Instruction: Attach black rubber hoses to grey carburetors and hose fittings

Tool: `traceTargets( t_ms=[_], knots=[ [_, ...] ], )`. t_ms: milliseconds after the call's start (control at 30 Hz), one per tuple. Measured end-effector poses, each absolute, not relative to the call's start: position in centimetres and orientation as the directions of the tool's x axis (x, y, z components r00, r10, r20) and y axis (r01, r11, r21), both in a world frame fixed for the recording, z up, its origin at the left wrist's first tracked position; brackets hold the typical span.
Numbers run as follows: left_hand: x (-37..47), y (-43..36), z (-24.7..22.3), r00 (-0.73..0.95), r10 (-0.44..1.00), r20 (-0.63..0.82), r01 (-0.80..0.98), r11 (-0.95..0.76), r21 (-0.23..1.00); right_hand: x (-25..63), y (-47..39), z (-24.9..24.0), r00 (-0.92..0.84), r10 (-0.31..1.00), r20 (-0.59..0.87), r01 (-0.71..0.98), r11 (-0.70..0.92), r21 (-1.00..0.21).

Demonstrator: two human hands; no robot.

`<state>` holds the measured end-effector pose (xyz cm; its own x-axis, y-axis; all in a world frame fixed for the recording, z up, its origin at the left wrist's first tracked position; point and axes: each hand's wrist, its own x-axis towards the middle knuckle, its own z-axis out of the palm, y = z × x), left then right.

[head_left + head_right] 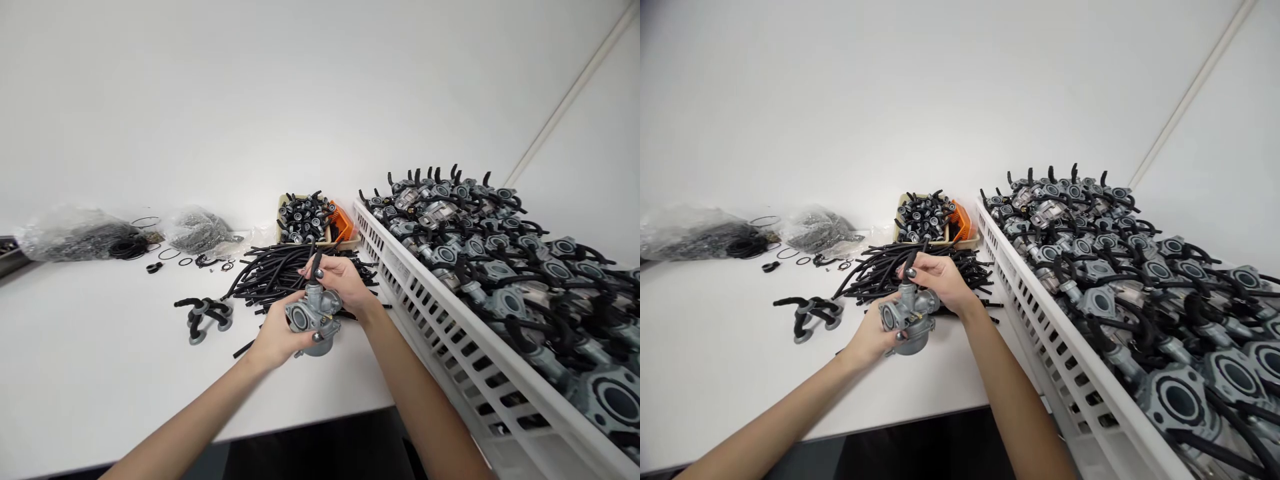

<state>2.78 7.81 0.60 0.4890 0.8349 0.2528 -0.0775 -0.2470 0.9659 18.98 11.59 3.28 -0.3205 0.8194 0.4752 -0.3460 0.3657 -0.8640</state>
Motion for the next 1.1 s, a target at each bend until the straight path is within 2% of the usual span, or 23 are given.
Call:
traceTargets(
  t_ms=[67,167,267,467,533,600,800,900,1100],
  knots=[
    [2.7,7.5,1.1,0.449,0.858,0.249,0.000,-0.278,0.961,19.2,11.5,3.7,-0.284,0.811,0.511,-0.304,0.429,-0.851],
    [2.6,7.2,1.5,0.314,0.913,0.261,0.211,-0.335,0.918,19.3,11.3,4.2,-0.239,0.796,0.557,-0.281,0.492,-0.824],
    [2.4,7.3,1.6,0.173,0.910,0.378,0.412,-0.415,0.811,19.2,11.1,4.4,-0.206,0.770,0.604,-0.234,0.561,-0.794],
    [1.9,8.0,1.5,0.064,0.849,0.524,0.613,-0.448,0.651,18.2,10.5,4.2,0.020,0.655,0.755,0.084,0.752,-0.654],
    [1.8,8.2,1.6,0.059,0.829,0.555,0.642,-0.458,0.615,17.9,10.2,4.2,0.065,0.616,0.785,0.159,0.770,-0.618],
    [1.7,8.3,1.7,0.071,0.826,0.560,0.647,-0.465,0.604,17.9,10.1,4.3,0.039,0.617,0.786,0.155,0.774,-0.614],
    [2.0,7.9,2.2,0.212,0.881,0.422,0.534,-0.466,0.705,19.4,10.8,4.7,-0.281,0.679,0.678,-0.072,0.689,-0.721],
    [2.1,7.8,2.1,0.248,0.888,0.388,0.510,-0.460,0.727,20.1,11.2,4.7,-0.272,0.680,0.680,-0.044,0.698,-0.715],
    [2.0,8.2,1.6,0.176,0.872,0.456,0.648,-0.451,0.614,20.1,11.4,4.6,-0.185,0.695,0.695,0.038,0.711,-0.702]
  ],
)
